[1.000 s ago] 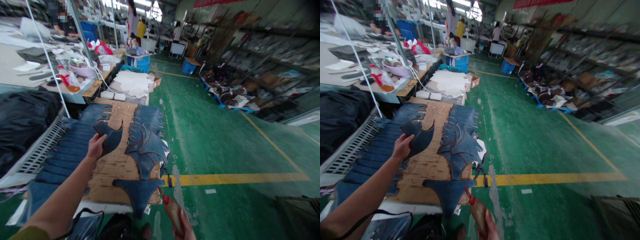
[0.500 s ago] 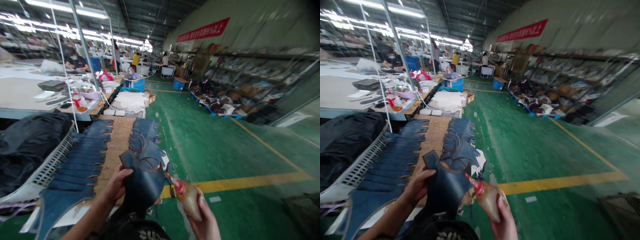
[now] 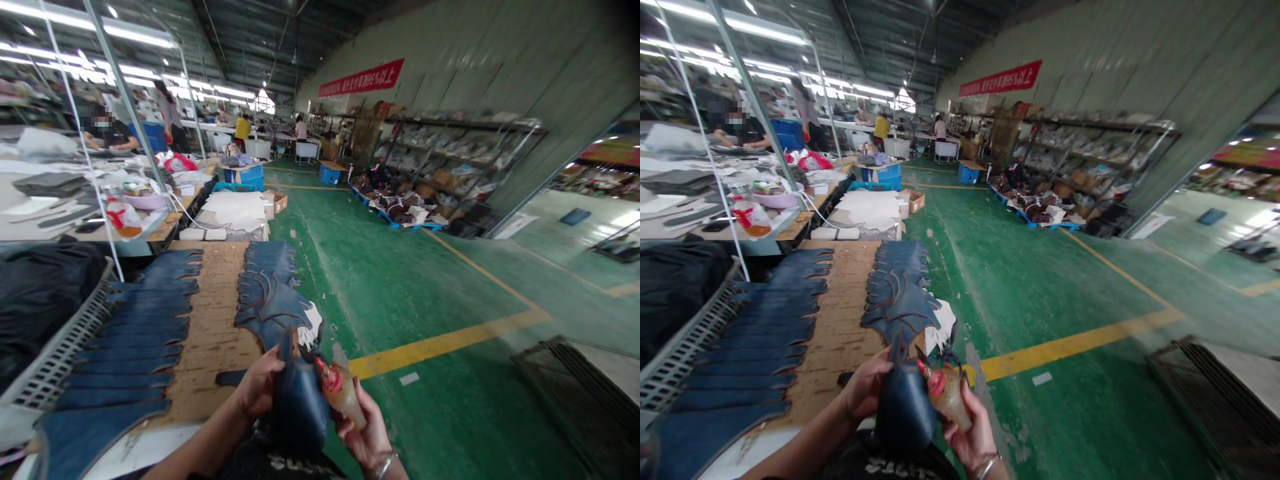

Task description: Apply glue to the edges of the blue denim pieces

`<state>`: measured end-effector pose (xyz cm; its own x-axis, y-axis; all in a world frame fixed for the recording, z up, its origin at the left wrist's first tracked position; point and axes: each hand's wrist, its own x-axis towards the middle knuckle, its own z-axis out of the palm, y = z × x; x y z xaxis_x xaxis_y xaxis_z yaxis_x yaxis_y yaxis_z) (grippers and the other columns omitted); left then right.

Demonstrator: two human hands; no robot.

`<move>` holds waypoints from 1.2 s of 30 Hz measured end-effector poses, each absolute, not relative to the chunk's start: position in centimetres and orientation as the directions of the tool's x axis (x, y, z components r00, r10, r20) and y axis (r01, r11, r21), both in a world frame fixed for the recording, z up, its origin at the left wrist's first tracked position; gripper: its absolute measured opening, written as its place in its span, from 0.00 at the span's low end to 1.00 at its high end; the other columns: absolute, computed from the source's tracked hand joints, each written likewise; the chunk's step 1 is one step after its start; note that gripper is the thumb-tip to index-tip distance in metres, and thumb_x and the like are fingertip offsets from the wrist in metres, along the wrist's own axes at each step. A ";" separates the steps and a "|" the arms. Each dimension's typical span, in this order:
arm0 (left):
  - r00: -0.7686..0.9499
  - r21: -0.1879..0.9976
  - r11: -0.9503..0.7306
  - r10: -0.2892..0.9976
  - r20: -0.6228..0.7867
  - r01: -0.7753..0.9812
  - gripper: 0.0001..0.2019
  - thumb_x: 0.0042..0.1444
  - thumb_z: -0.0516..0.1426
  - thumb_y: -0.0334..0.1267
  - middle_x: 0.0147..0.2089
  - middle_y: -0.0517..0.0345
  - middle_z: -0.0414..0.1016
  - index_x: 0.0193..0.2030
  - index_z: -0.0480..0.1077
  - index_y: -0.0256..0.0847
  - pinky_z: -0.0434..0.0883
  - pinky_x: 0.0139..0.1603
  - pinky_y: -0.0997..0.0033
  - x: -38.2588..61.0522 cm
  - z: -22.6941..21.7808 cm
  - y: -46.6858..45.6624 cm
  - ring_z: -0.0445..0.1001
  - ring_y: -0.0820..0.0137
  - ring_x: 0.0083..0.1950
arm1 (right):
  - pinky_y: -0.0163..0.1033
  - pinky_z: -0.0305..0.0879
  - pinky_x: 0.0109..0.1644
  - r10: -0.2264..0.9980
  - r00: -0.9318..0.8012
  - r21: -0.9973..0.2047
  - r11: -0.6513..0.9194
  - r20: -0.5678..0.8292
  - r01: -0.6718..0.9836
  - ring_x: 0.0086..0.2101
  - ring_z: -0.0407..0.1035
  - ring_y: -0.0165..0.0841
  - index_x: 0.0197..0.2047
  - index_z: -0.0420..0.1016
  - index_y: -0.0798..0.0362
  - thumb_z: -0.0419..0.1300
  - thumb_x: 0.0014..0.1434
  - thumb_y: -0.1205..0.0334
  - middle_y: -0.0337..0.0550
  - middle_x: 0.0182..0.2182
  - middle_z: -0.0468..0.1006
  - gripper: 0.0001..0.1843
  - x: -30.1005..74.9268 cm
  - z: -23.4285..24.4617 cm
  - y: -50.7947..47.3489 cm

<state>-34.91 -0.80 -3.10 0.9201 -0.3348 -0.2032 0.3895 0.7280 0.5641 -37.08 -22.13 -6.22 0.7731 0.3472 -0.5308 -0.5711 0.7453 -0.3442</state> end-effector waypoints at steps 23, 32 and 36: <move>0.896 0.976 -0.151 -0.394 -0.205 0.157 0.21 0.44 0.64 0.52 0.17 0.67 0.58 0.19 0.67 0.36 0.56 0.26 0.75 -29.2 -2.8 -0.7 0.59 0.75 0.25 | 0.39 0.70 0.39 0.490 0.814 -0.747 0.404 -0.312 -0.529 0.35 0.77 0.39 0.45 0.78 0.60 0.74 0.38 0.57 0.52 0.37 0.83 0.30 -34.3 -3.7 -19.7; 0.918 0.823 0.470 -0.367 -0.148 0.320 0.20 0.40 0.69 0.41 0.34 0.53 0.78 0.40 0.72 0.36 0.69 0.38 0.70 -32.7 -2.5 -1.4 0.74 0.69 0.32 | 0.43 0.71 0.43 0.161 0.978 -0.858 0.477 -0.129 -0.192 0.41 0.75 0.40 0.43 0.76 0.49 0.69 0.47 0.50 0.46 0.43 0.81 0.21 -36.3 -2.2 -22.2; 0.934 0.840 0.438 -0.293 -0.204 0.320 0.20 0.48 0.64 0.51 0.24 0.55 0.76 0.36 0.72 0.35 0.68 0.31 0.73 -33.6 -2.0 -1.2 0.72 0.72 0.25 | 0.40 0.70 0.40 -0.136 0.990 -0.975 0.218 0.025 0.054 0.38 0.73 0.38 0.41 0.75 0.49 0.69 0.46 0.49 0.44 0.38 0.79 0.20 -36.5 -1.1 -24.3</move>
